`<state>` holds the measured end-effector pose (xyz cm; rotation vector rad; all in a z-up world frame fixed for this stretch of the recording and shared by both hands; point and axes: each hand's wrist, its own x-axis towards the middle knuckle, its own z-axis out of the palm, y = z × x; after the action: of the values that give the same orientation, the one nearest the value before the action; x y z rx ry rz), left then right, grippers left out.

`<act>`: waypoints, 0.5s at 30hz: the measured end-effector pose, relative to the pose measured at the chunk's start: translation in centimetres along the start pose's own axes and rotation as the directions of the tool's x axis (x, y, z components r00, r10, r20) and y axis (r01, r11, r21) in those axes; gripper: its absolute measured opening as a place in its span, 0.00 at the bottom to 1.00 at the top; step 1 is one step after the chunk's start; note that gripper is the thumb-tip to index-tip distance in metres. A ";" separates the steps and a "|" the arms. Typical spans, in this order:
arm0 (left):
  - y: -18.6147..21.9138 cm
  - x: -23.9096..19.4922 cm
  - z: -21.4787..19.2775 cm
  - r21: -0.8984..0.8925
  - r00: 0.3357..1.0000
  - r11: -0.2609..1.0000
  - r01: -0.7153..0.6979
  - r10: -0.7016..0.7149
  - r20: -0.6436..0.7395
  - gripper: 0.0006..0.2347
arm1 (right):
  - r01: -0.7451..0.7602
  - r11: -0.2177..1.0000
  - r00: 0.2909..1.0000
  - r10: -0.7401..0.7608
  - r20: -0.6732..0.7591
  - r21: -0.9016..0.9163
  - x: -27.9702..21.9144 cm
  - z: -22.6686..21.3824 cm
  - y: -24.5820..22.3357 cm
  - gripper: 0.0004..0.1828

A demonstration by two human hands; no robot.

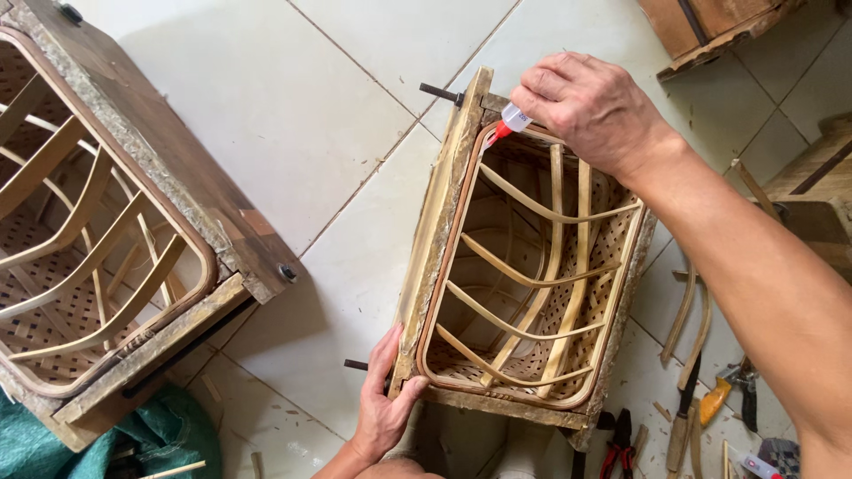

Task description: The person applies glue to the joints of a rectangular woven basket frame using a glue bottle. They then use a hammer to tap the frame into a wooden mold and use pliers to adjust the wooden strips. The person repeats the gluing and hammering process on the basket frame.

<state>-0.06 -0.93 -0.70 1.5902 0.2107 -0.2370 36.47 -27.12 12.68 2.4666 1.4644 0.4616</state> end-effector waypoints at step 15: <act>-0.7 -0.2 0.0 0.002 1.000 1.000 -0.014 0.014 0.007 0.31 | -0.187 0.982 0.982 0.187 0.008 0.025 -2.9 2.6 1.4 0.04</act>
<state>-0.42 -0.92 -1.29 1.5923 0.1939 -0.2313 37.27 -30.46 10.33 2.6363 1.2481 0.4730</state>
